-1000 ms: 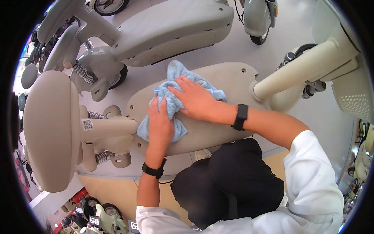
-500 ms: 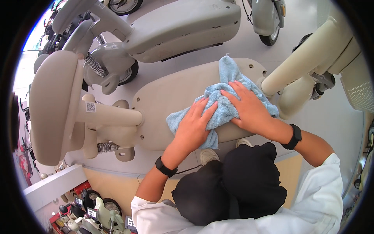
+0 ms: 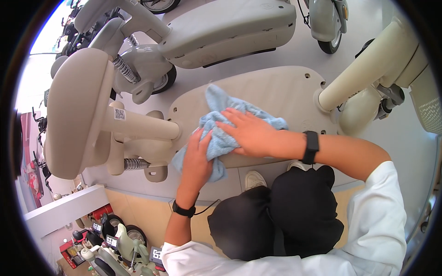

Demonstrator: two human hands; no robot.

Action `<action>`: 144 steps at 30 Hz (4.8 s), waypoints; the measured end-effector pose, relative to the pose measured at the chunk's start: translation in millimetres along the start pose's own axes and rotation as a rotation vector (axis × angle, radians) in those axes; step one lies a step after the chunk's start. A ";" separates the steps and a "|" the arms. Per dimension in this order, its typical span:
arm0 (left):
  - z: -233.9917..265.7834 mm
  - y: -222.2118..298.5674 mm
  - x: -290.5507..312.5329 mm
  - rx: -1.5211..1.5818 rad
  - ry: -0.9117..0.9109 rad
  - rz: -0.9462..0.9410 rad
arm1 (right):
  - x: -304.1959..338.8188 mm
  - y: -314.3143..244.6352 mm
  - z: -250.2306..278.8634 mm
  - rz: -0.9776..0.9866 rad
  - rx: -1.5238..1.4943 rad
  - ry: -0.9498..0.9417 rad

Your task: Wiping down several electric scooters with a blue cloth.

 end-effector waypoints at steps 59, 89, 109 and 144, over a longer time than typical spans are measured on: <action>-10.0 12.1 7.1 0.039 0.046 -0.031 | 8.7 9.0 7.9 0.079 0.089 -0.147; -12.1 -35.8 -19.7 -0.081 -0.046 0.118 | -48.3 23.6 -17.0 0.107 0.161 -0.115; -106.5 135.5 -25.8 0.210 -0.242 -0.404 | 148.8 52.1 101.5 -0.203 0.230 -0.136; -50.3 83.8 29.7 0.120 -0.229 -0.185 | 99.6 5.2 58.2 0.064 0.036 -0.301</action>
Point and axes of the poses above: each hand's wrist, its own x-axis away from the middle knuckle, its own z-axis out of the back of the hand, y = z × x, the point moved 10 cm from there along -x, towards the middle knuckle, and after that the axes turned 12 degrees about y, right-handed, at the moved point
